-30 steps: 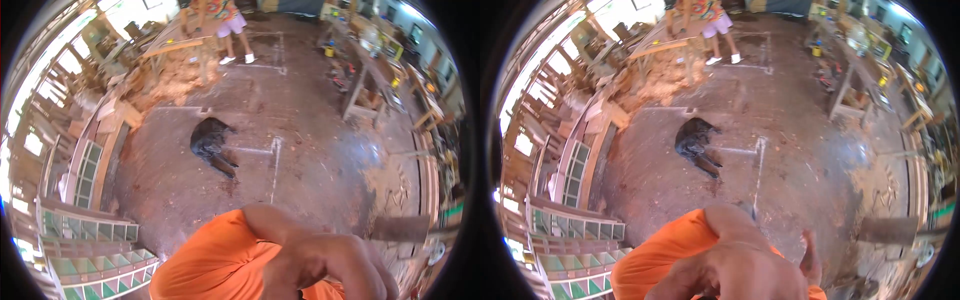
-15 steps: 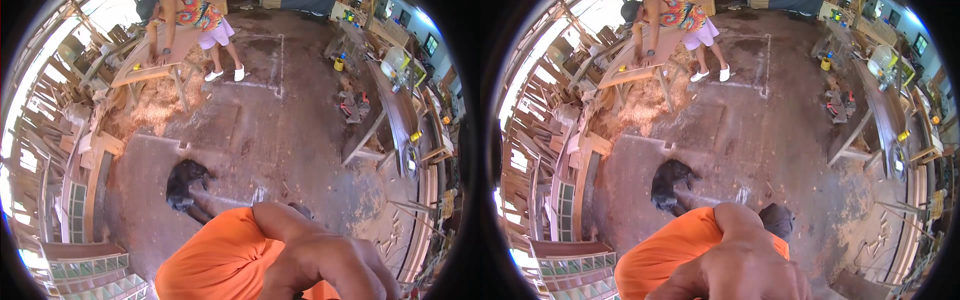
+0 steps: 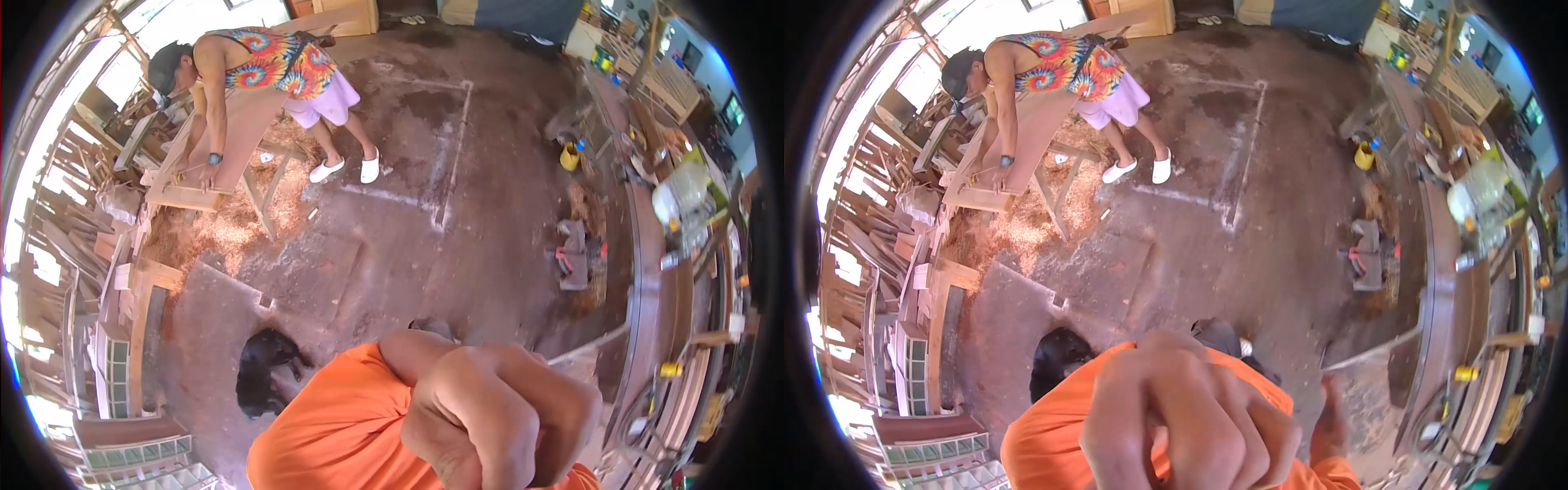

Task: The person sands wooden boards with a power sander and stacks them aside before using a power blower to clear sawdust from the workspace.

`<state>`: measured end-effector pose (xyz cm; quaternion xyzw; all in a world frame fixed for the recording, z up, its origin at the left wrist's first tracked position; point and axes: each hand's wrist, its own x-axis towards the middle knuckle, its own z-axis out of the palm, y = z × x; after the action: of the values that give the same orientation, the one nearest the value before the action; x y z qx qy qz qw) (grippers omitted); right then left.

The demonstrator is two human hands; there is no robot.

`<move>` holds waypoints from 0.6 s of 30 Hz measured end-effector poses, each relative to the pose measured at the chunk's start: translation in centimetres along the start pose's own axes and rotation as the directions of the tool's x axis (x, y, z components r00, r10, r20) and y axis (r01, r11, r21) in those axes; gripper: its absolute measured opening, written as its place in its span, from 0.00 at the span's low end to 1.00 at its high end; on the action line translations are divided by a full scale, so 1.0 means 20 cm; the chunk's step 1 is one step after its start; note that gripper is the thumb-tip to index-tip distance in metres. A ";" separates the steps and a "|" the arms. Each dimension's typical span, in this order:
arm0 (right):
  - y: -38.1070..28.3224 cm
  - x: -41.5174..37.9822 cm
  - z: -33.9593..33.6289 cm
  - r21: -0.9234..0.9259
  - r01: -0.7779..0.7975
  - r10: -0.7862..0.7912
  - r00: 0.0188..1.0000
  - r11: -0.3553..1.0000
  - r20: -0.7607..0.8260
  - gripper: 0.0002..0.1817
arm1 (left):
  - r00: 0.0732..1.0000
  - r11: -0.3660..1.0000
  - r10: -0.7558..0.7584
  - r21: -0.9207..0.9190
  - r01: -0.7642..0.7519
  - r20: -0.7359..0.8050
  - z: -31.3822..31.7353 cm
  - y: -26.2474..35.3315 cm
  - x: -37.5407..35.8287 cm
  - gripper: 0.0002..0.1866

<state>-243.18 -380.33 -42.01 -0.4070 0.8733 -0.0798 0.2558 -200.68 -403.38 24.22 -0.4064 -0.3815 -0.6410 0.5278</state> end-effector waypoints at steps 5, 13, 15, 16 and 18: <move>-1.24 1.34 -1.03 -0.283 0.620 -0.681 0.645 0.732 -0.347 0.09 | 0.956 0.953 0.293 0.085 -0.292 0.005 -0.72 -0.25 0.28 0.20; -2.05 2.21 -0.95 0.250 0.218 -0.254 0.960 0.943 0.122 0.09 | 0.997 0.996 0.036 0.075 -0.040 0.061 -2.07 -0.14 0.66 0.13; -2.12 2.28 -0.92 0.231 0.058 -0.132 0.939 0.971 0.319 0.09 | 0.998 0.994 0.020 0.109 -0.026 0.055 -2.35 -0.08 0.84 0.12; -2.13 2.27 -0.91 0.220 -0.031 -0.060 0.917 0.975 0.395 0.09 | 0.999 0.991 0.035 0.128 -0.039 0.038 -2.46 -0.07 0.91 0.11; -2.19 2.38 -0.87 0.194 -0.153 0.039 0.868 0.969 0.494 0.09 | 0.991 0.976 0.131 0.172 -0.130 0.008 -2.74 -0.11 0.99 0.11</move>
<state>-248.32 -446.03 -29.99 -0.3378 0.7850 -0.0611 0.5156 -211.50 -460.54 21.62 -0.3822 -0.4070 -0.5702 0.6026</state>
